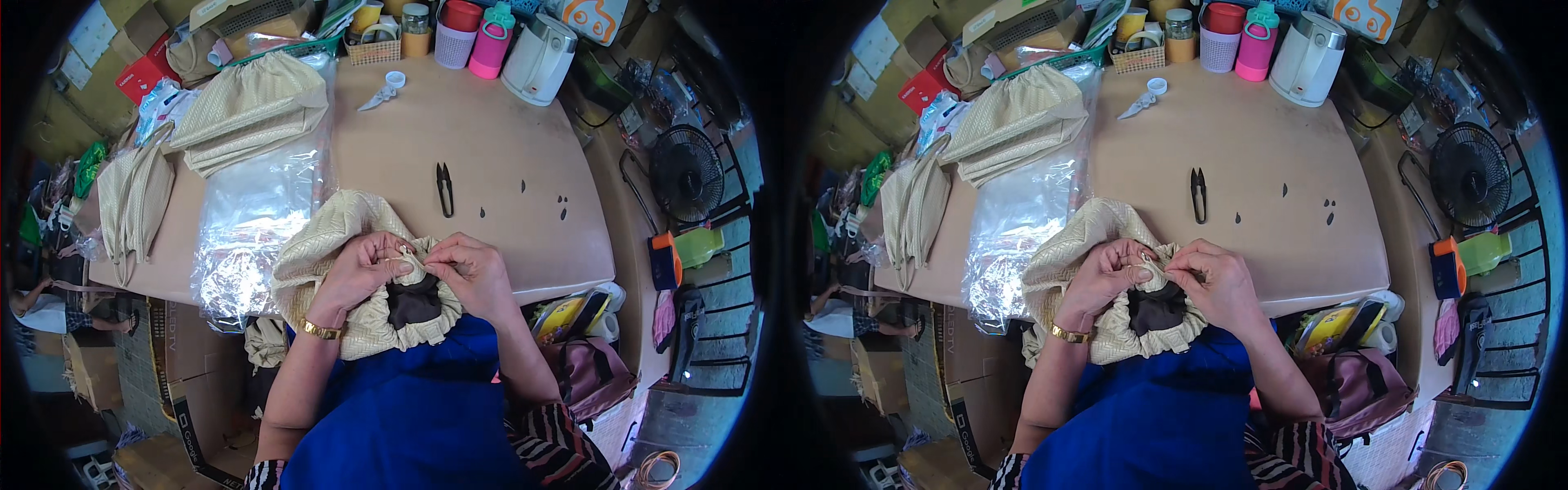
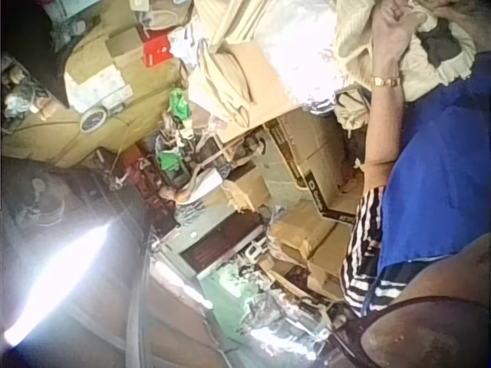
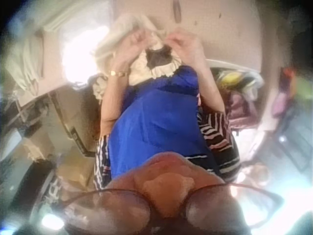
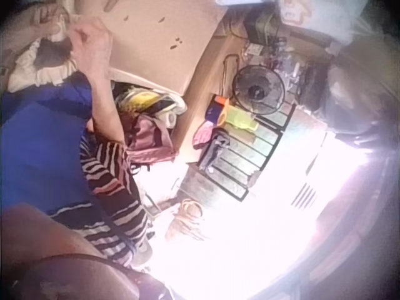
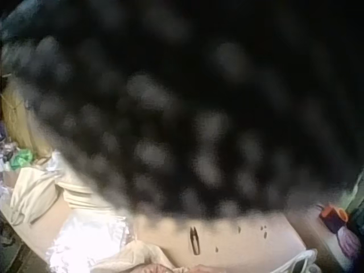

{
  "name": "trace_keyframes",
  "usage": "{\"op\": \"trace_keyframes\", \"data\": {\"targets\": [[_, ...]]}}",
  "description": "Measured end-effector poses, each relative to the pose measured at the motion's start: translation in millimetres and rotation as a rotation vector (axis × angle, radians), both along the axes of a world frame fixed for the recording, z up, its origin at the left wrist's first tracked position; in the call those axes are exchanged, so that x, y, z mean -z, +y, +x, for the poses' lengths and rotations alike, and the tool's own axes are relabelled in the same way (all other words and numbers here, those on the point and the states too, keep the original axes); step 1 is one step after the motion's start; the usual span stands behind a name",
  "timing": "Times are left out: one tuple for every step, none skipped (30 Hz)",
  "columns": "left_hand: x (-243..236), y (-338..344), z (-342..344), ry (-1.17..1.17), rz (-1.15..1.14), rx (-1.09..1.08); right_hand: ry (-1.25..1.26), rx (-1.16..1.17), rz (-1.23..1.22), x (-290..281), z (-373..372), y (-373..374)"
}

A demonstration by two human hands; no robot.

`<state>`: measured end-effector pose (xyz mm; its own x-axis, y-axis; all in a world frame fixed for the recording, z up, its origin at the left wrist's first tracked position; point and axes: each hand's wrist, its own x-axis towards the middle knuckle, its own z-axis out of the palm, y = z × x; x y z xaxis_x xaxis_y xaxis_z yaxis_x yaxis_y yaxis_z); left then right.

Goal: The person finishes a two-tone fabric and leather pouch by turning it over to work on the interior, using a small snip tool to trim threads from the elasticated opening and internal seams, and then applying a label or piece of tape to the front surface.

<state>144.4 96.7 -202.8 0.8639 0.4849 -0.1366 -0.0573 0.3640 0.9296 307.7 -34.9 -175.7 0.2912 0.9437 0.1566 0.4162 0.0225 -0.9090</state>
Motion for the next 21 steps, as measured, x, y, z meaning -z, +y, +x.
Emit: {"op": "trace_keyframes", "data": {"targets": [[-1, -1, 0, 0.0, 0.011, -0.002, -0.015, 0.002, -0.011, -3, -1, 0], [1, 0, -1, 0.001, 0.01, -0.002, -0.014, 0.001, -0.012, -7, -2, 0], [4, 1, -1, 0.01, 0.029, -0.004, -0.085, 0.004, -0.043, -12, -3, 1], [4, 1, 1, 0.018, 0.047, -0.003, -0.156, 0.01, -0.075, -16, -3, 1], [2, 1, 1, 0.017, 0.045, 0.0, -0.156, 0.012, -0.077, -19, -4, 1], [-3, -1, 1, 0.036, 0.034, -0.004, -0.226, 0.002, -0.055, -22, -5, 2], [-6, -2, 1, 0.054, 0.025, -0.008, -0.297, -0.009, -0.032, -23, -6, 2], [-4, -1, 1, 0.053, 0.024, -0.006, -0.298, -0.007, -0.033, -23, -6, 3], [1, 0, 2, 0.04, 0.037, -0.015, -0.31, -0.013, -0.025, -23, -6, 4], [3, 0, 2, 0.027, 0.05, -0.026, -0.322, -0.02, -0.016, -23, -6, 5], [2, 0, 2, 0.027, 0.049, -0.026, -0.323, -0.021, -0.017, -22, -6, 6], [-1, -1, 3, 0.032, 0.041, -0.031, -0.292, -0.014, 0.007, -21, -6, 8], [-3, -1, 3, 0.037, 0.034, -0.033, -0.261, -0.007, 0.031, -20, -6, 9], [-1, 0, 3, 0.037, 0.034, -0.034, -0.261, -0.007, 0.031, -18, -6, 10], [3, 0, 3, 0.039, 0.018, -0.03, -0.245, -0.006, 0.033, -17, -6, 12], [5, 1, 2, 0.04, 0.005, -0.026, -0.231, -0.005, 0.037, -18, -5, 13], [7, 2, 2, 0.04, 0.006, -0.026, -0.231, -0.005, 0.038, -19, -4, 14], [8, 3, 2, 0.035, 0.004, -0.027, -0.254, -0.022, 0.027, -21, -3, 15], [8, 3, 2, 0.032, 0.002, -0.027, -0.275, -0.037, 0.015, -21, -2, 16], [8, 2, 2, 0.033, 0.003, -0.025, -0.275, -0.035, 0.015, -19, -1, 17], [7, 2, 2, 0.035, 0.022, -0.024, -0.27, -0.028, 0.027, -14, 0, 18]]}}
